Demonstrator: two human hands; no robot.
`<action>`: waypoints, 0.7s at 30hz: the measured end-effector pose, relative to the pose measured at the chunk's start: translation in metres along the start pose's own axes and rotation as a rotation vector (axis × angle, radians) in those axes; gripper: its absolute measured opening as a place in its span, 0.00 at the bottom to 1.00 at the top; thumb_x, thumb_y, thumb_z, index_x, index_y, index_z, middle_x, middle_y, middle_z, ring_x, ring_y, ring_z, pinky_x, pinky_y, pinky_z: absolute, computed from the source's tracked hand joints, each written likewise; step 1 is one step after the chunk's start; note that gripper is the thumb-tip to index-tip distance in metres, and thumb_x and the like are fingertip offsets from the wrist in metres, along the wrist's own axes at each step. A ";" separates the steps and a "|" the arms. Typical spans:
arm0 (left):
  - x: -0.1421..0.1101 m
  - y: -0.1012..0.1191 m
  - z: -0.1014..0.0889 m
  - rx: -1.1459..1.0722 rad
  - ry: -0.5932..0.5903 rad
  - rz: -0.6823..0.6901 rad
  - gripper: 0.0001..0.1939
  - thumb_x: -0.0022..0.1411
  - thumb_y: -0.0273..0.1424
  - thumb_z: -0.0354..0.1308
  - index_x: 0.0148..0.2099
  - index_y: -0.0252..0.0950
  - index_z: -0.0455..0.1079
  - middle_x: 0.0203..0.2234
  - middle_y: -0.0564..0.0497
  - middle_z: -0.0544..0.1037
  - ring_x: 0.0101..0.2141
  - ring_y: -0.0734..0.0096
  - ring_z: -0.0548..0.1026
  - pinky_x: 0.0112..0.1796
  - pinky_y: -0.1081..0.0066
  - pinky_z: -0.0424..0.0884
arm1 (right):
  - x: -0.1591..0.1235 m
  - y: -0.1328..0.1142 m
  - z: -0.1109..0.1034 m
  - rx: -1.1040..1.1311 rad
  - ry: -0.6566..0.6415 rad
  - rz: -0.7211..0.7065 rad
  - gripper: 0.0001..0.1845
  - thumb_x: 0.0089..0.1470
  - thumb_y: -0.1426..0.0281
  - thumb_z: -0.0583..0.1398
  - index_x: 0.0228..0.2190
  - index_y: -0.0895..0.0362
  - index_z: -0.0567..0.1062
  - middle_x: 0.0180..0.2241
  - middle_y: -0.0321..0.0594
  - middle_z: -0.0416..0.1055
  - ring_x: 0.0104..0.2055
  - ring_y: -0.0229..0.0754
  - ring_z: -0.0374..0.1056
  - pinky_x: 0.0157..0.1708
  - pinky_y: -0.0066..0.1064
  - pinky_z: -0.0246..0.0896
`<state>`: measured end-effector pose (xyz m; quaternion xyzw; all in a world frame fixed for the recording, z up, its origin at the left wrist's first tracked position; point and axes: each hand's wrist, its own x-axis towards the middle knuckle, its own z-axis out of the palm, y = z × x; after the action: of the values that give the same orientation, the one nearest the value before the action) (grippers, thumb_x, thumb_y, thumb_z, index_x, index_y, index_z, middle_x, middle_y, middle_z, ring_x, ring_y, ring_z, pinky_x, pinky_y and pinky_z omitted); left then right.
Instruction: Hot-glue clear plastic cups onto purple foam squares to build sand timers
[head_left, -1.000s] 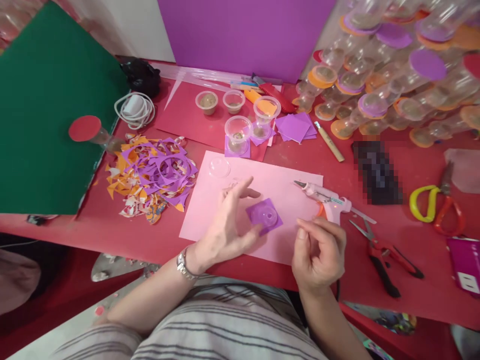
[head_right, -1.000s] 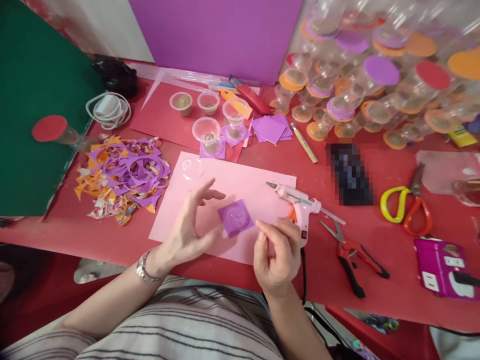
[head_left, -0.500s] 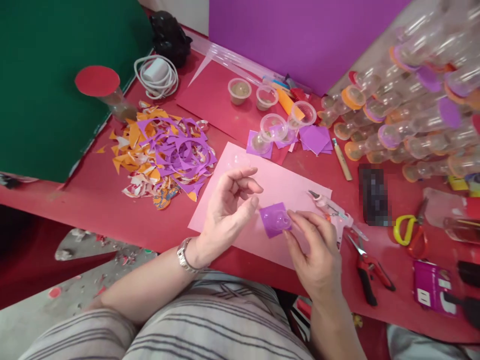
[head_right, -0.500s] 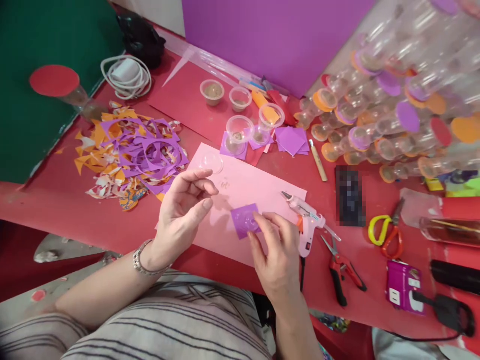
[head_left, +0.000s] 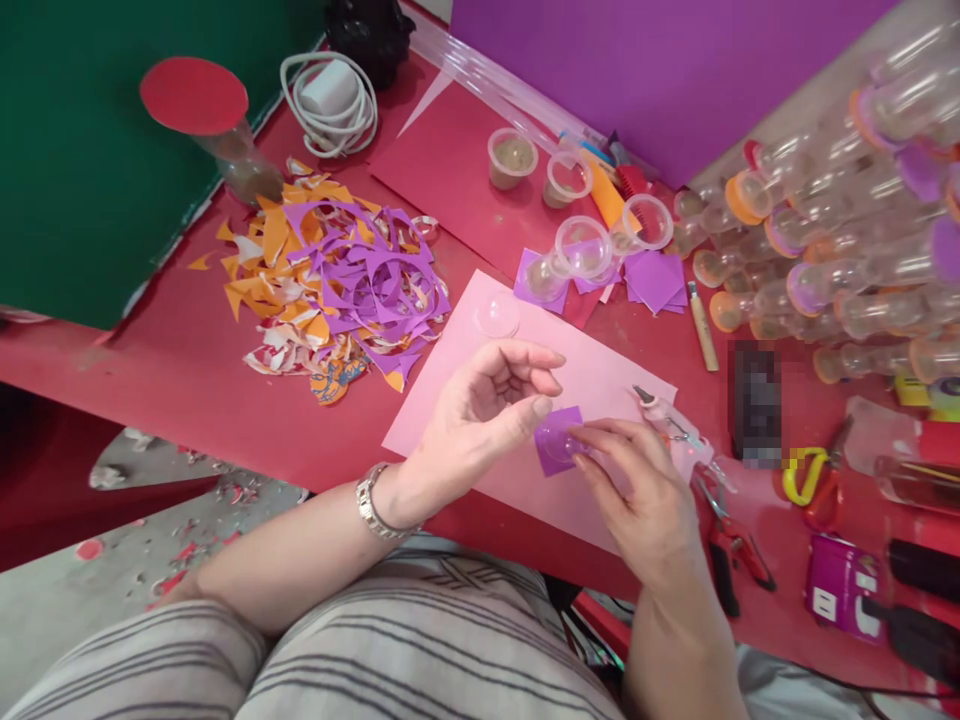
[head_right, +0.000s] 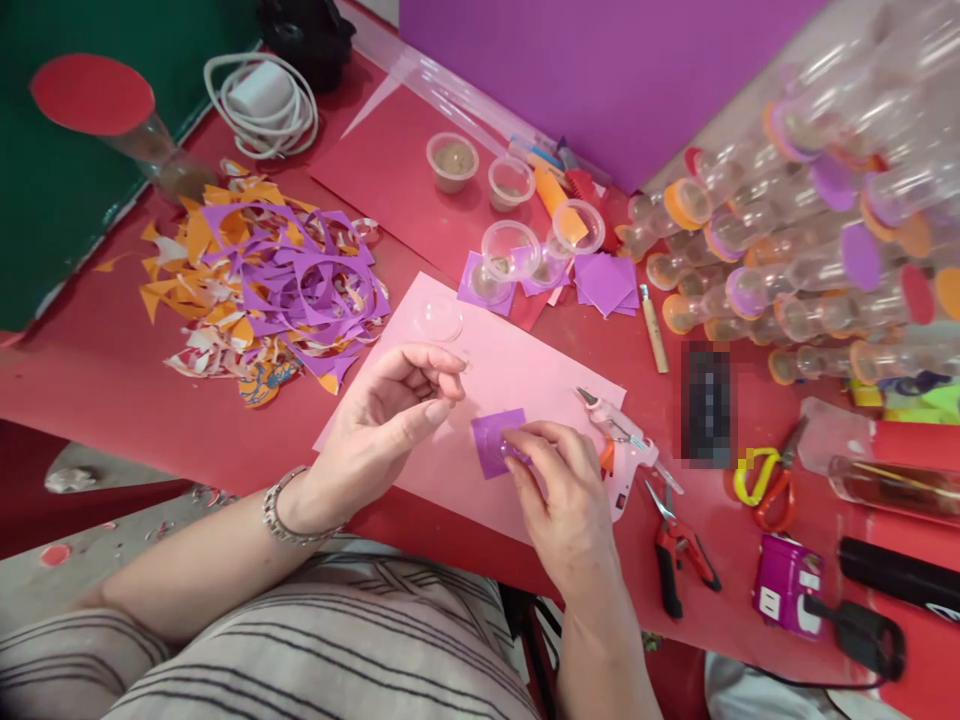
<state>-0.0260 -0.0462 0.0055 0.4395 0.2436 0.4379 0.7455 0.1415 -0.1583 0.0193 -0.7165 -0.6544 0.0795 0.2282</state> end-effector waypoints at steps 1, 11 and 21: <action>0.000 0.000 0.000 -0.025 0.000 -0.006 0.11 0.63 0.36 0.64 0.46 0.38 0.72 0.37 0.49 0.76 0.37 0.70 0.74 0.38 0.71 0.73 | 0.001 0.000 -0.001 0.009 -0.017 0.007 0.10 0.65 0.64 0.58 0.42 0.51 0.78 0.40 0.40 0.74 0.44 0.43 0.71 0.43 0.36 0.69; 0.004 0.001 0.003 -0.287 -0.060 -0.198 0.10 0.59 0.31 0.67 0.42 0.36 0.74 0.33 0.52 0.74 0.36 0.74 0.72 0.41 0.74 0.70 | 0.002 0.001 -0.002 0.042 -0.060 0.040 0.09 0.64 0.65 0.58 0.43 0.50 0.78 0.41 0.40 0.74 0.44 0.43 0.72 0.44 0.34 0.70; 0.005 -0.002 0.003 -0.310 -0.040 -0.241 0.10 0.57 0.31 0.68 0.41 0.36 0.75 0.32 0.52 0.74 0.35 0.74 0.71 0.39 0.73 0.68 | -0.005 0.006 -0.006 0.080 0.097 0.045 0.13 0.62 0.65 0.60 0.48 0.51 0.76 0.43 0.42 0.75 0.47 0.46 0.72 0.49 0.40 0.68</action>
<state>-0.0206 -0.0433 0.0056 0.2957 0.2090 0.3691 0.8559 0.1483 -0.1645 0.0208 -0.7244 -0.6226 0.0757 0.2862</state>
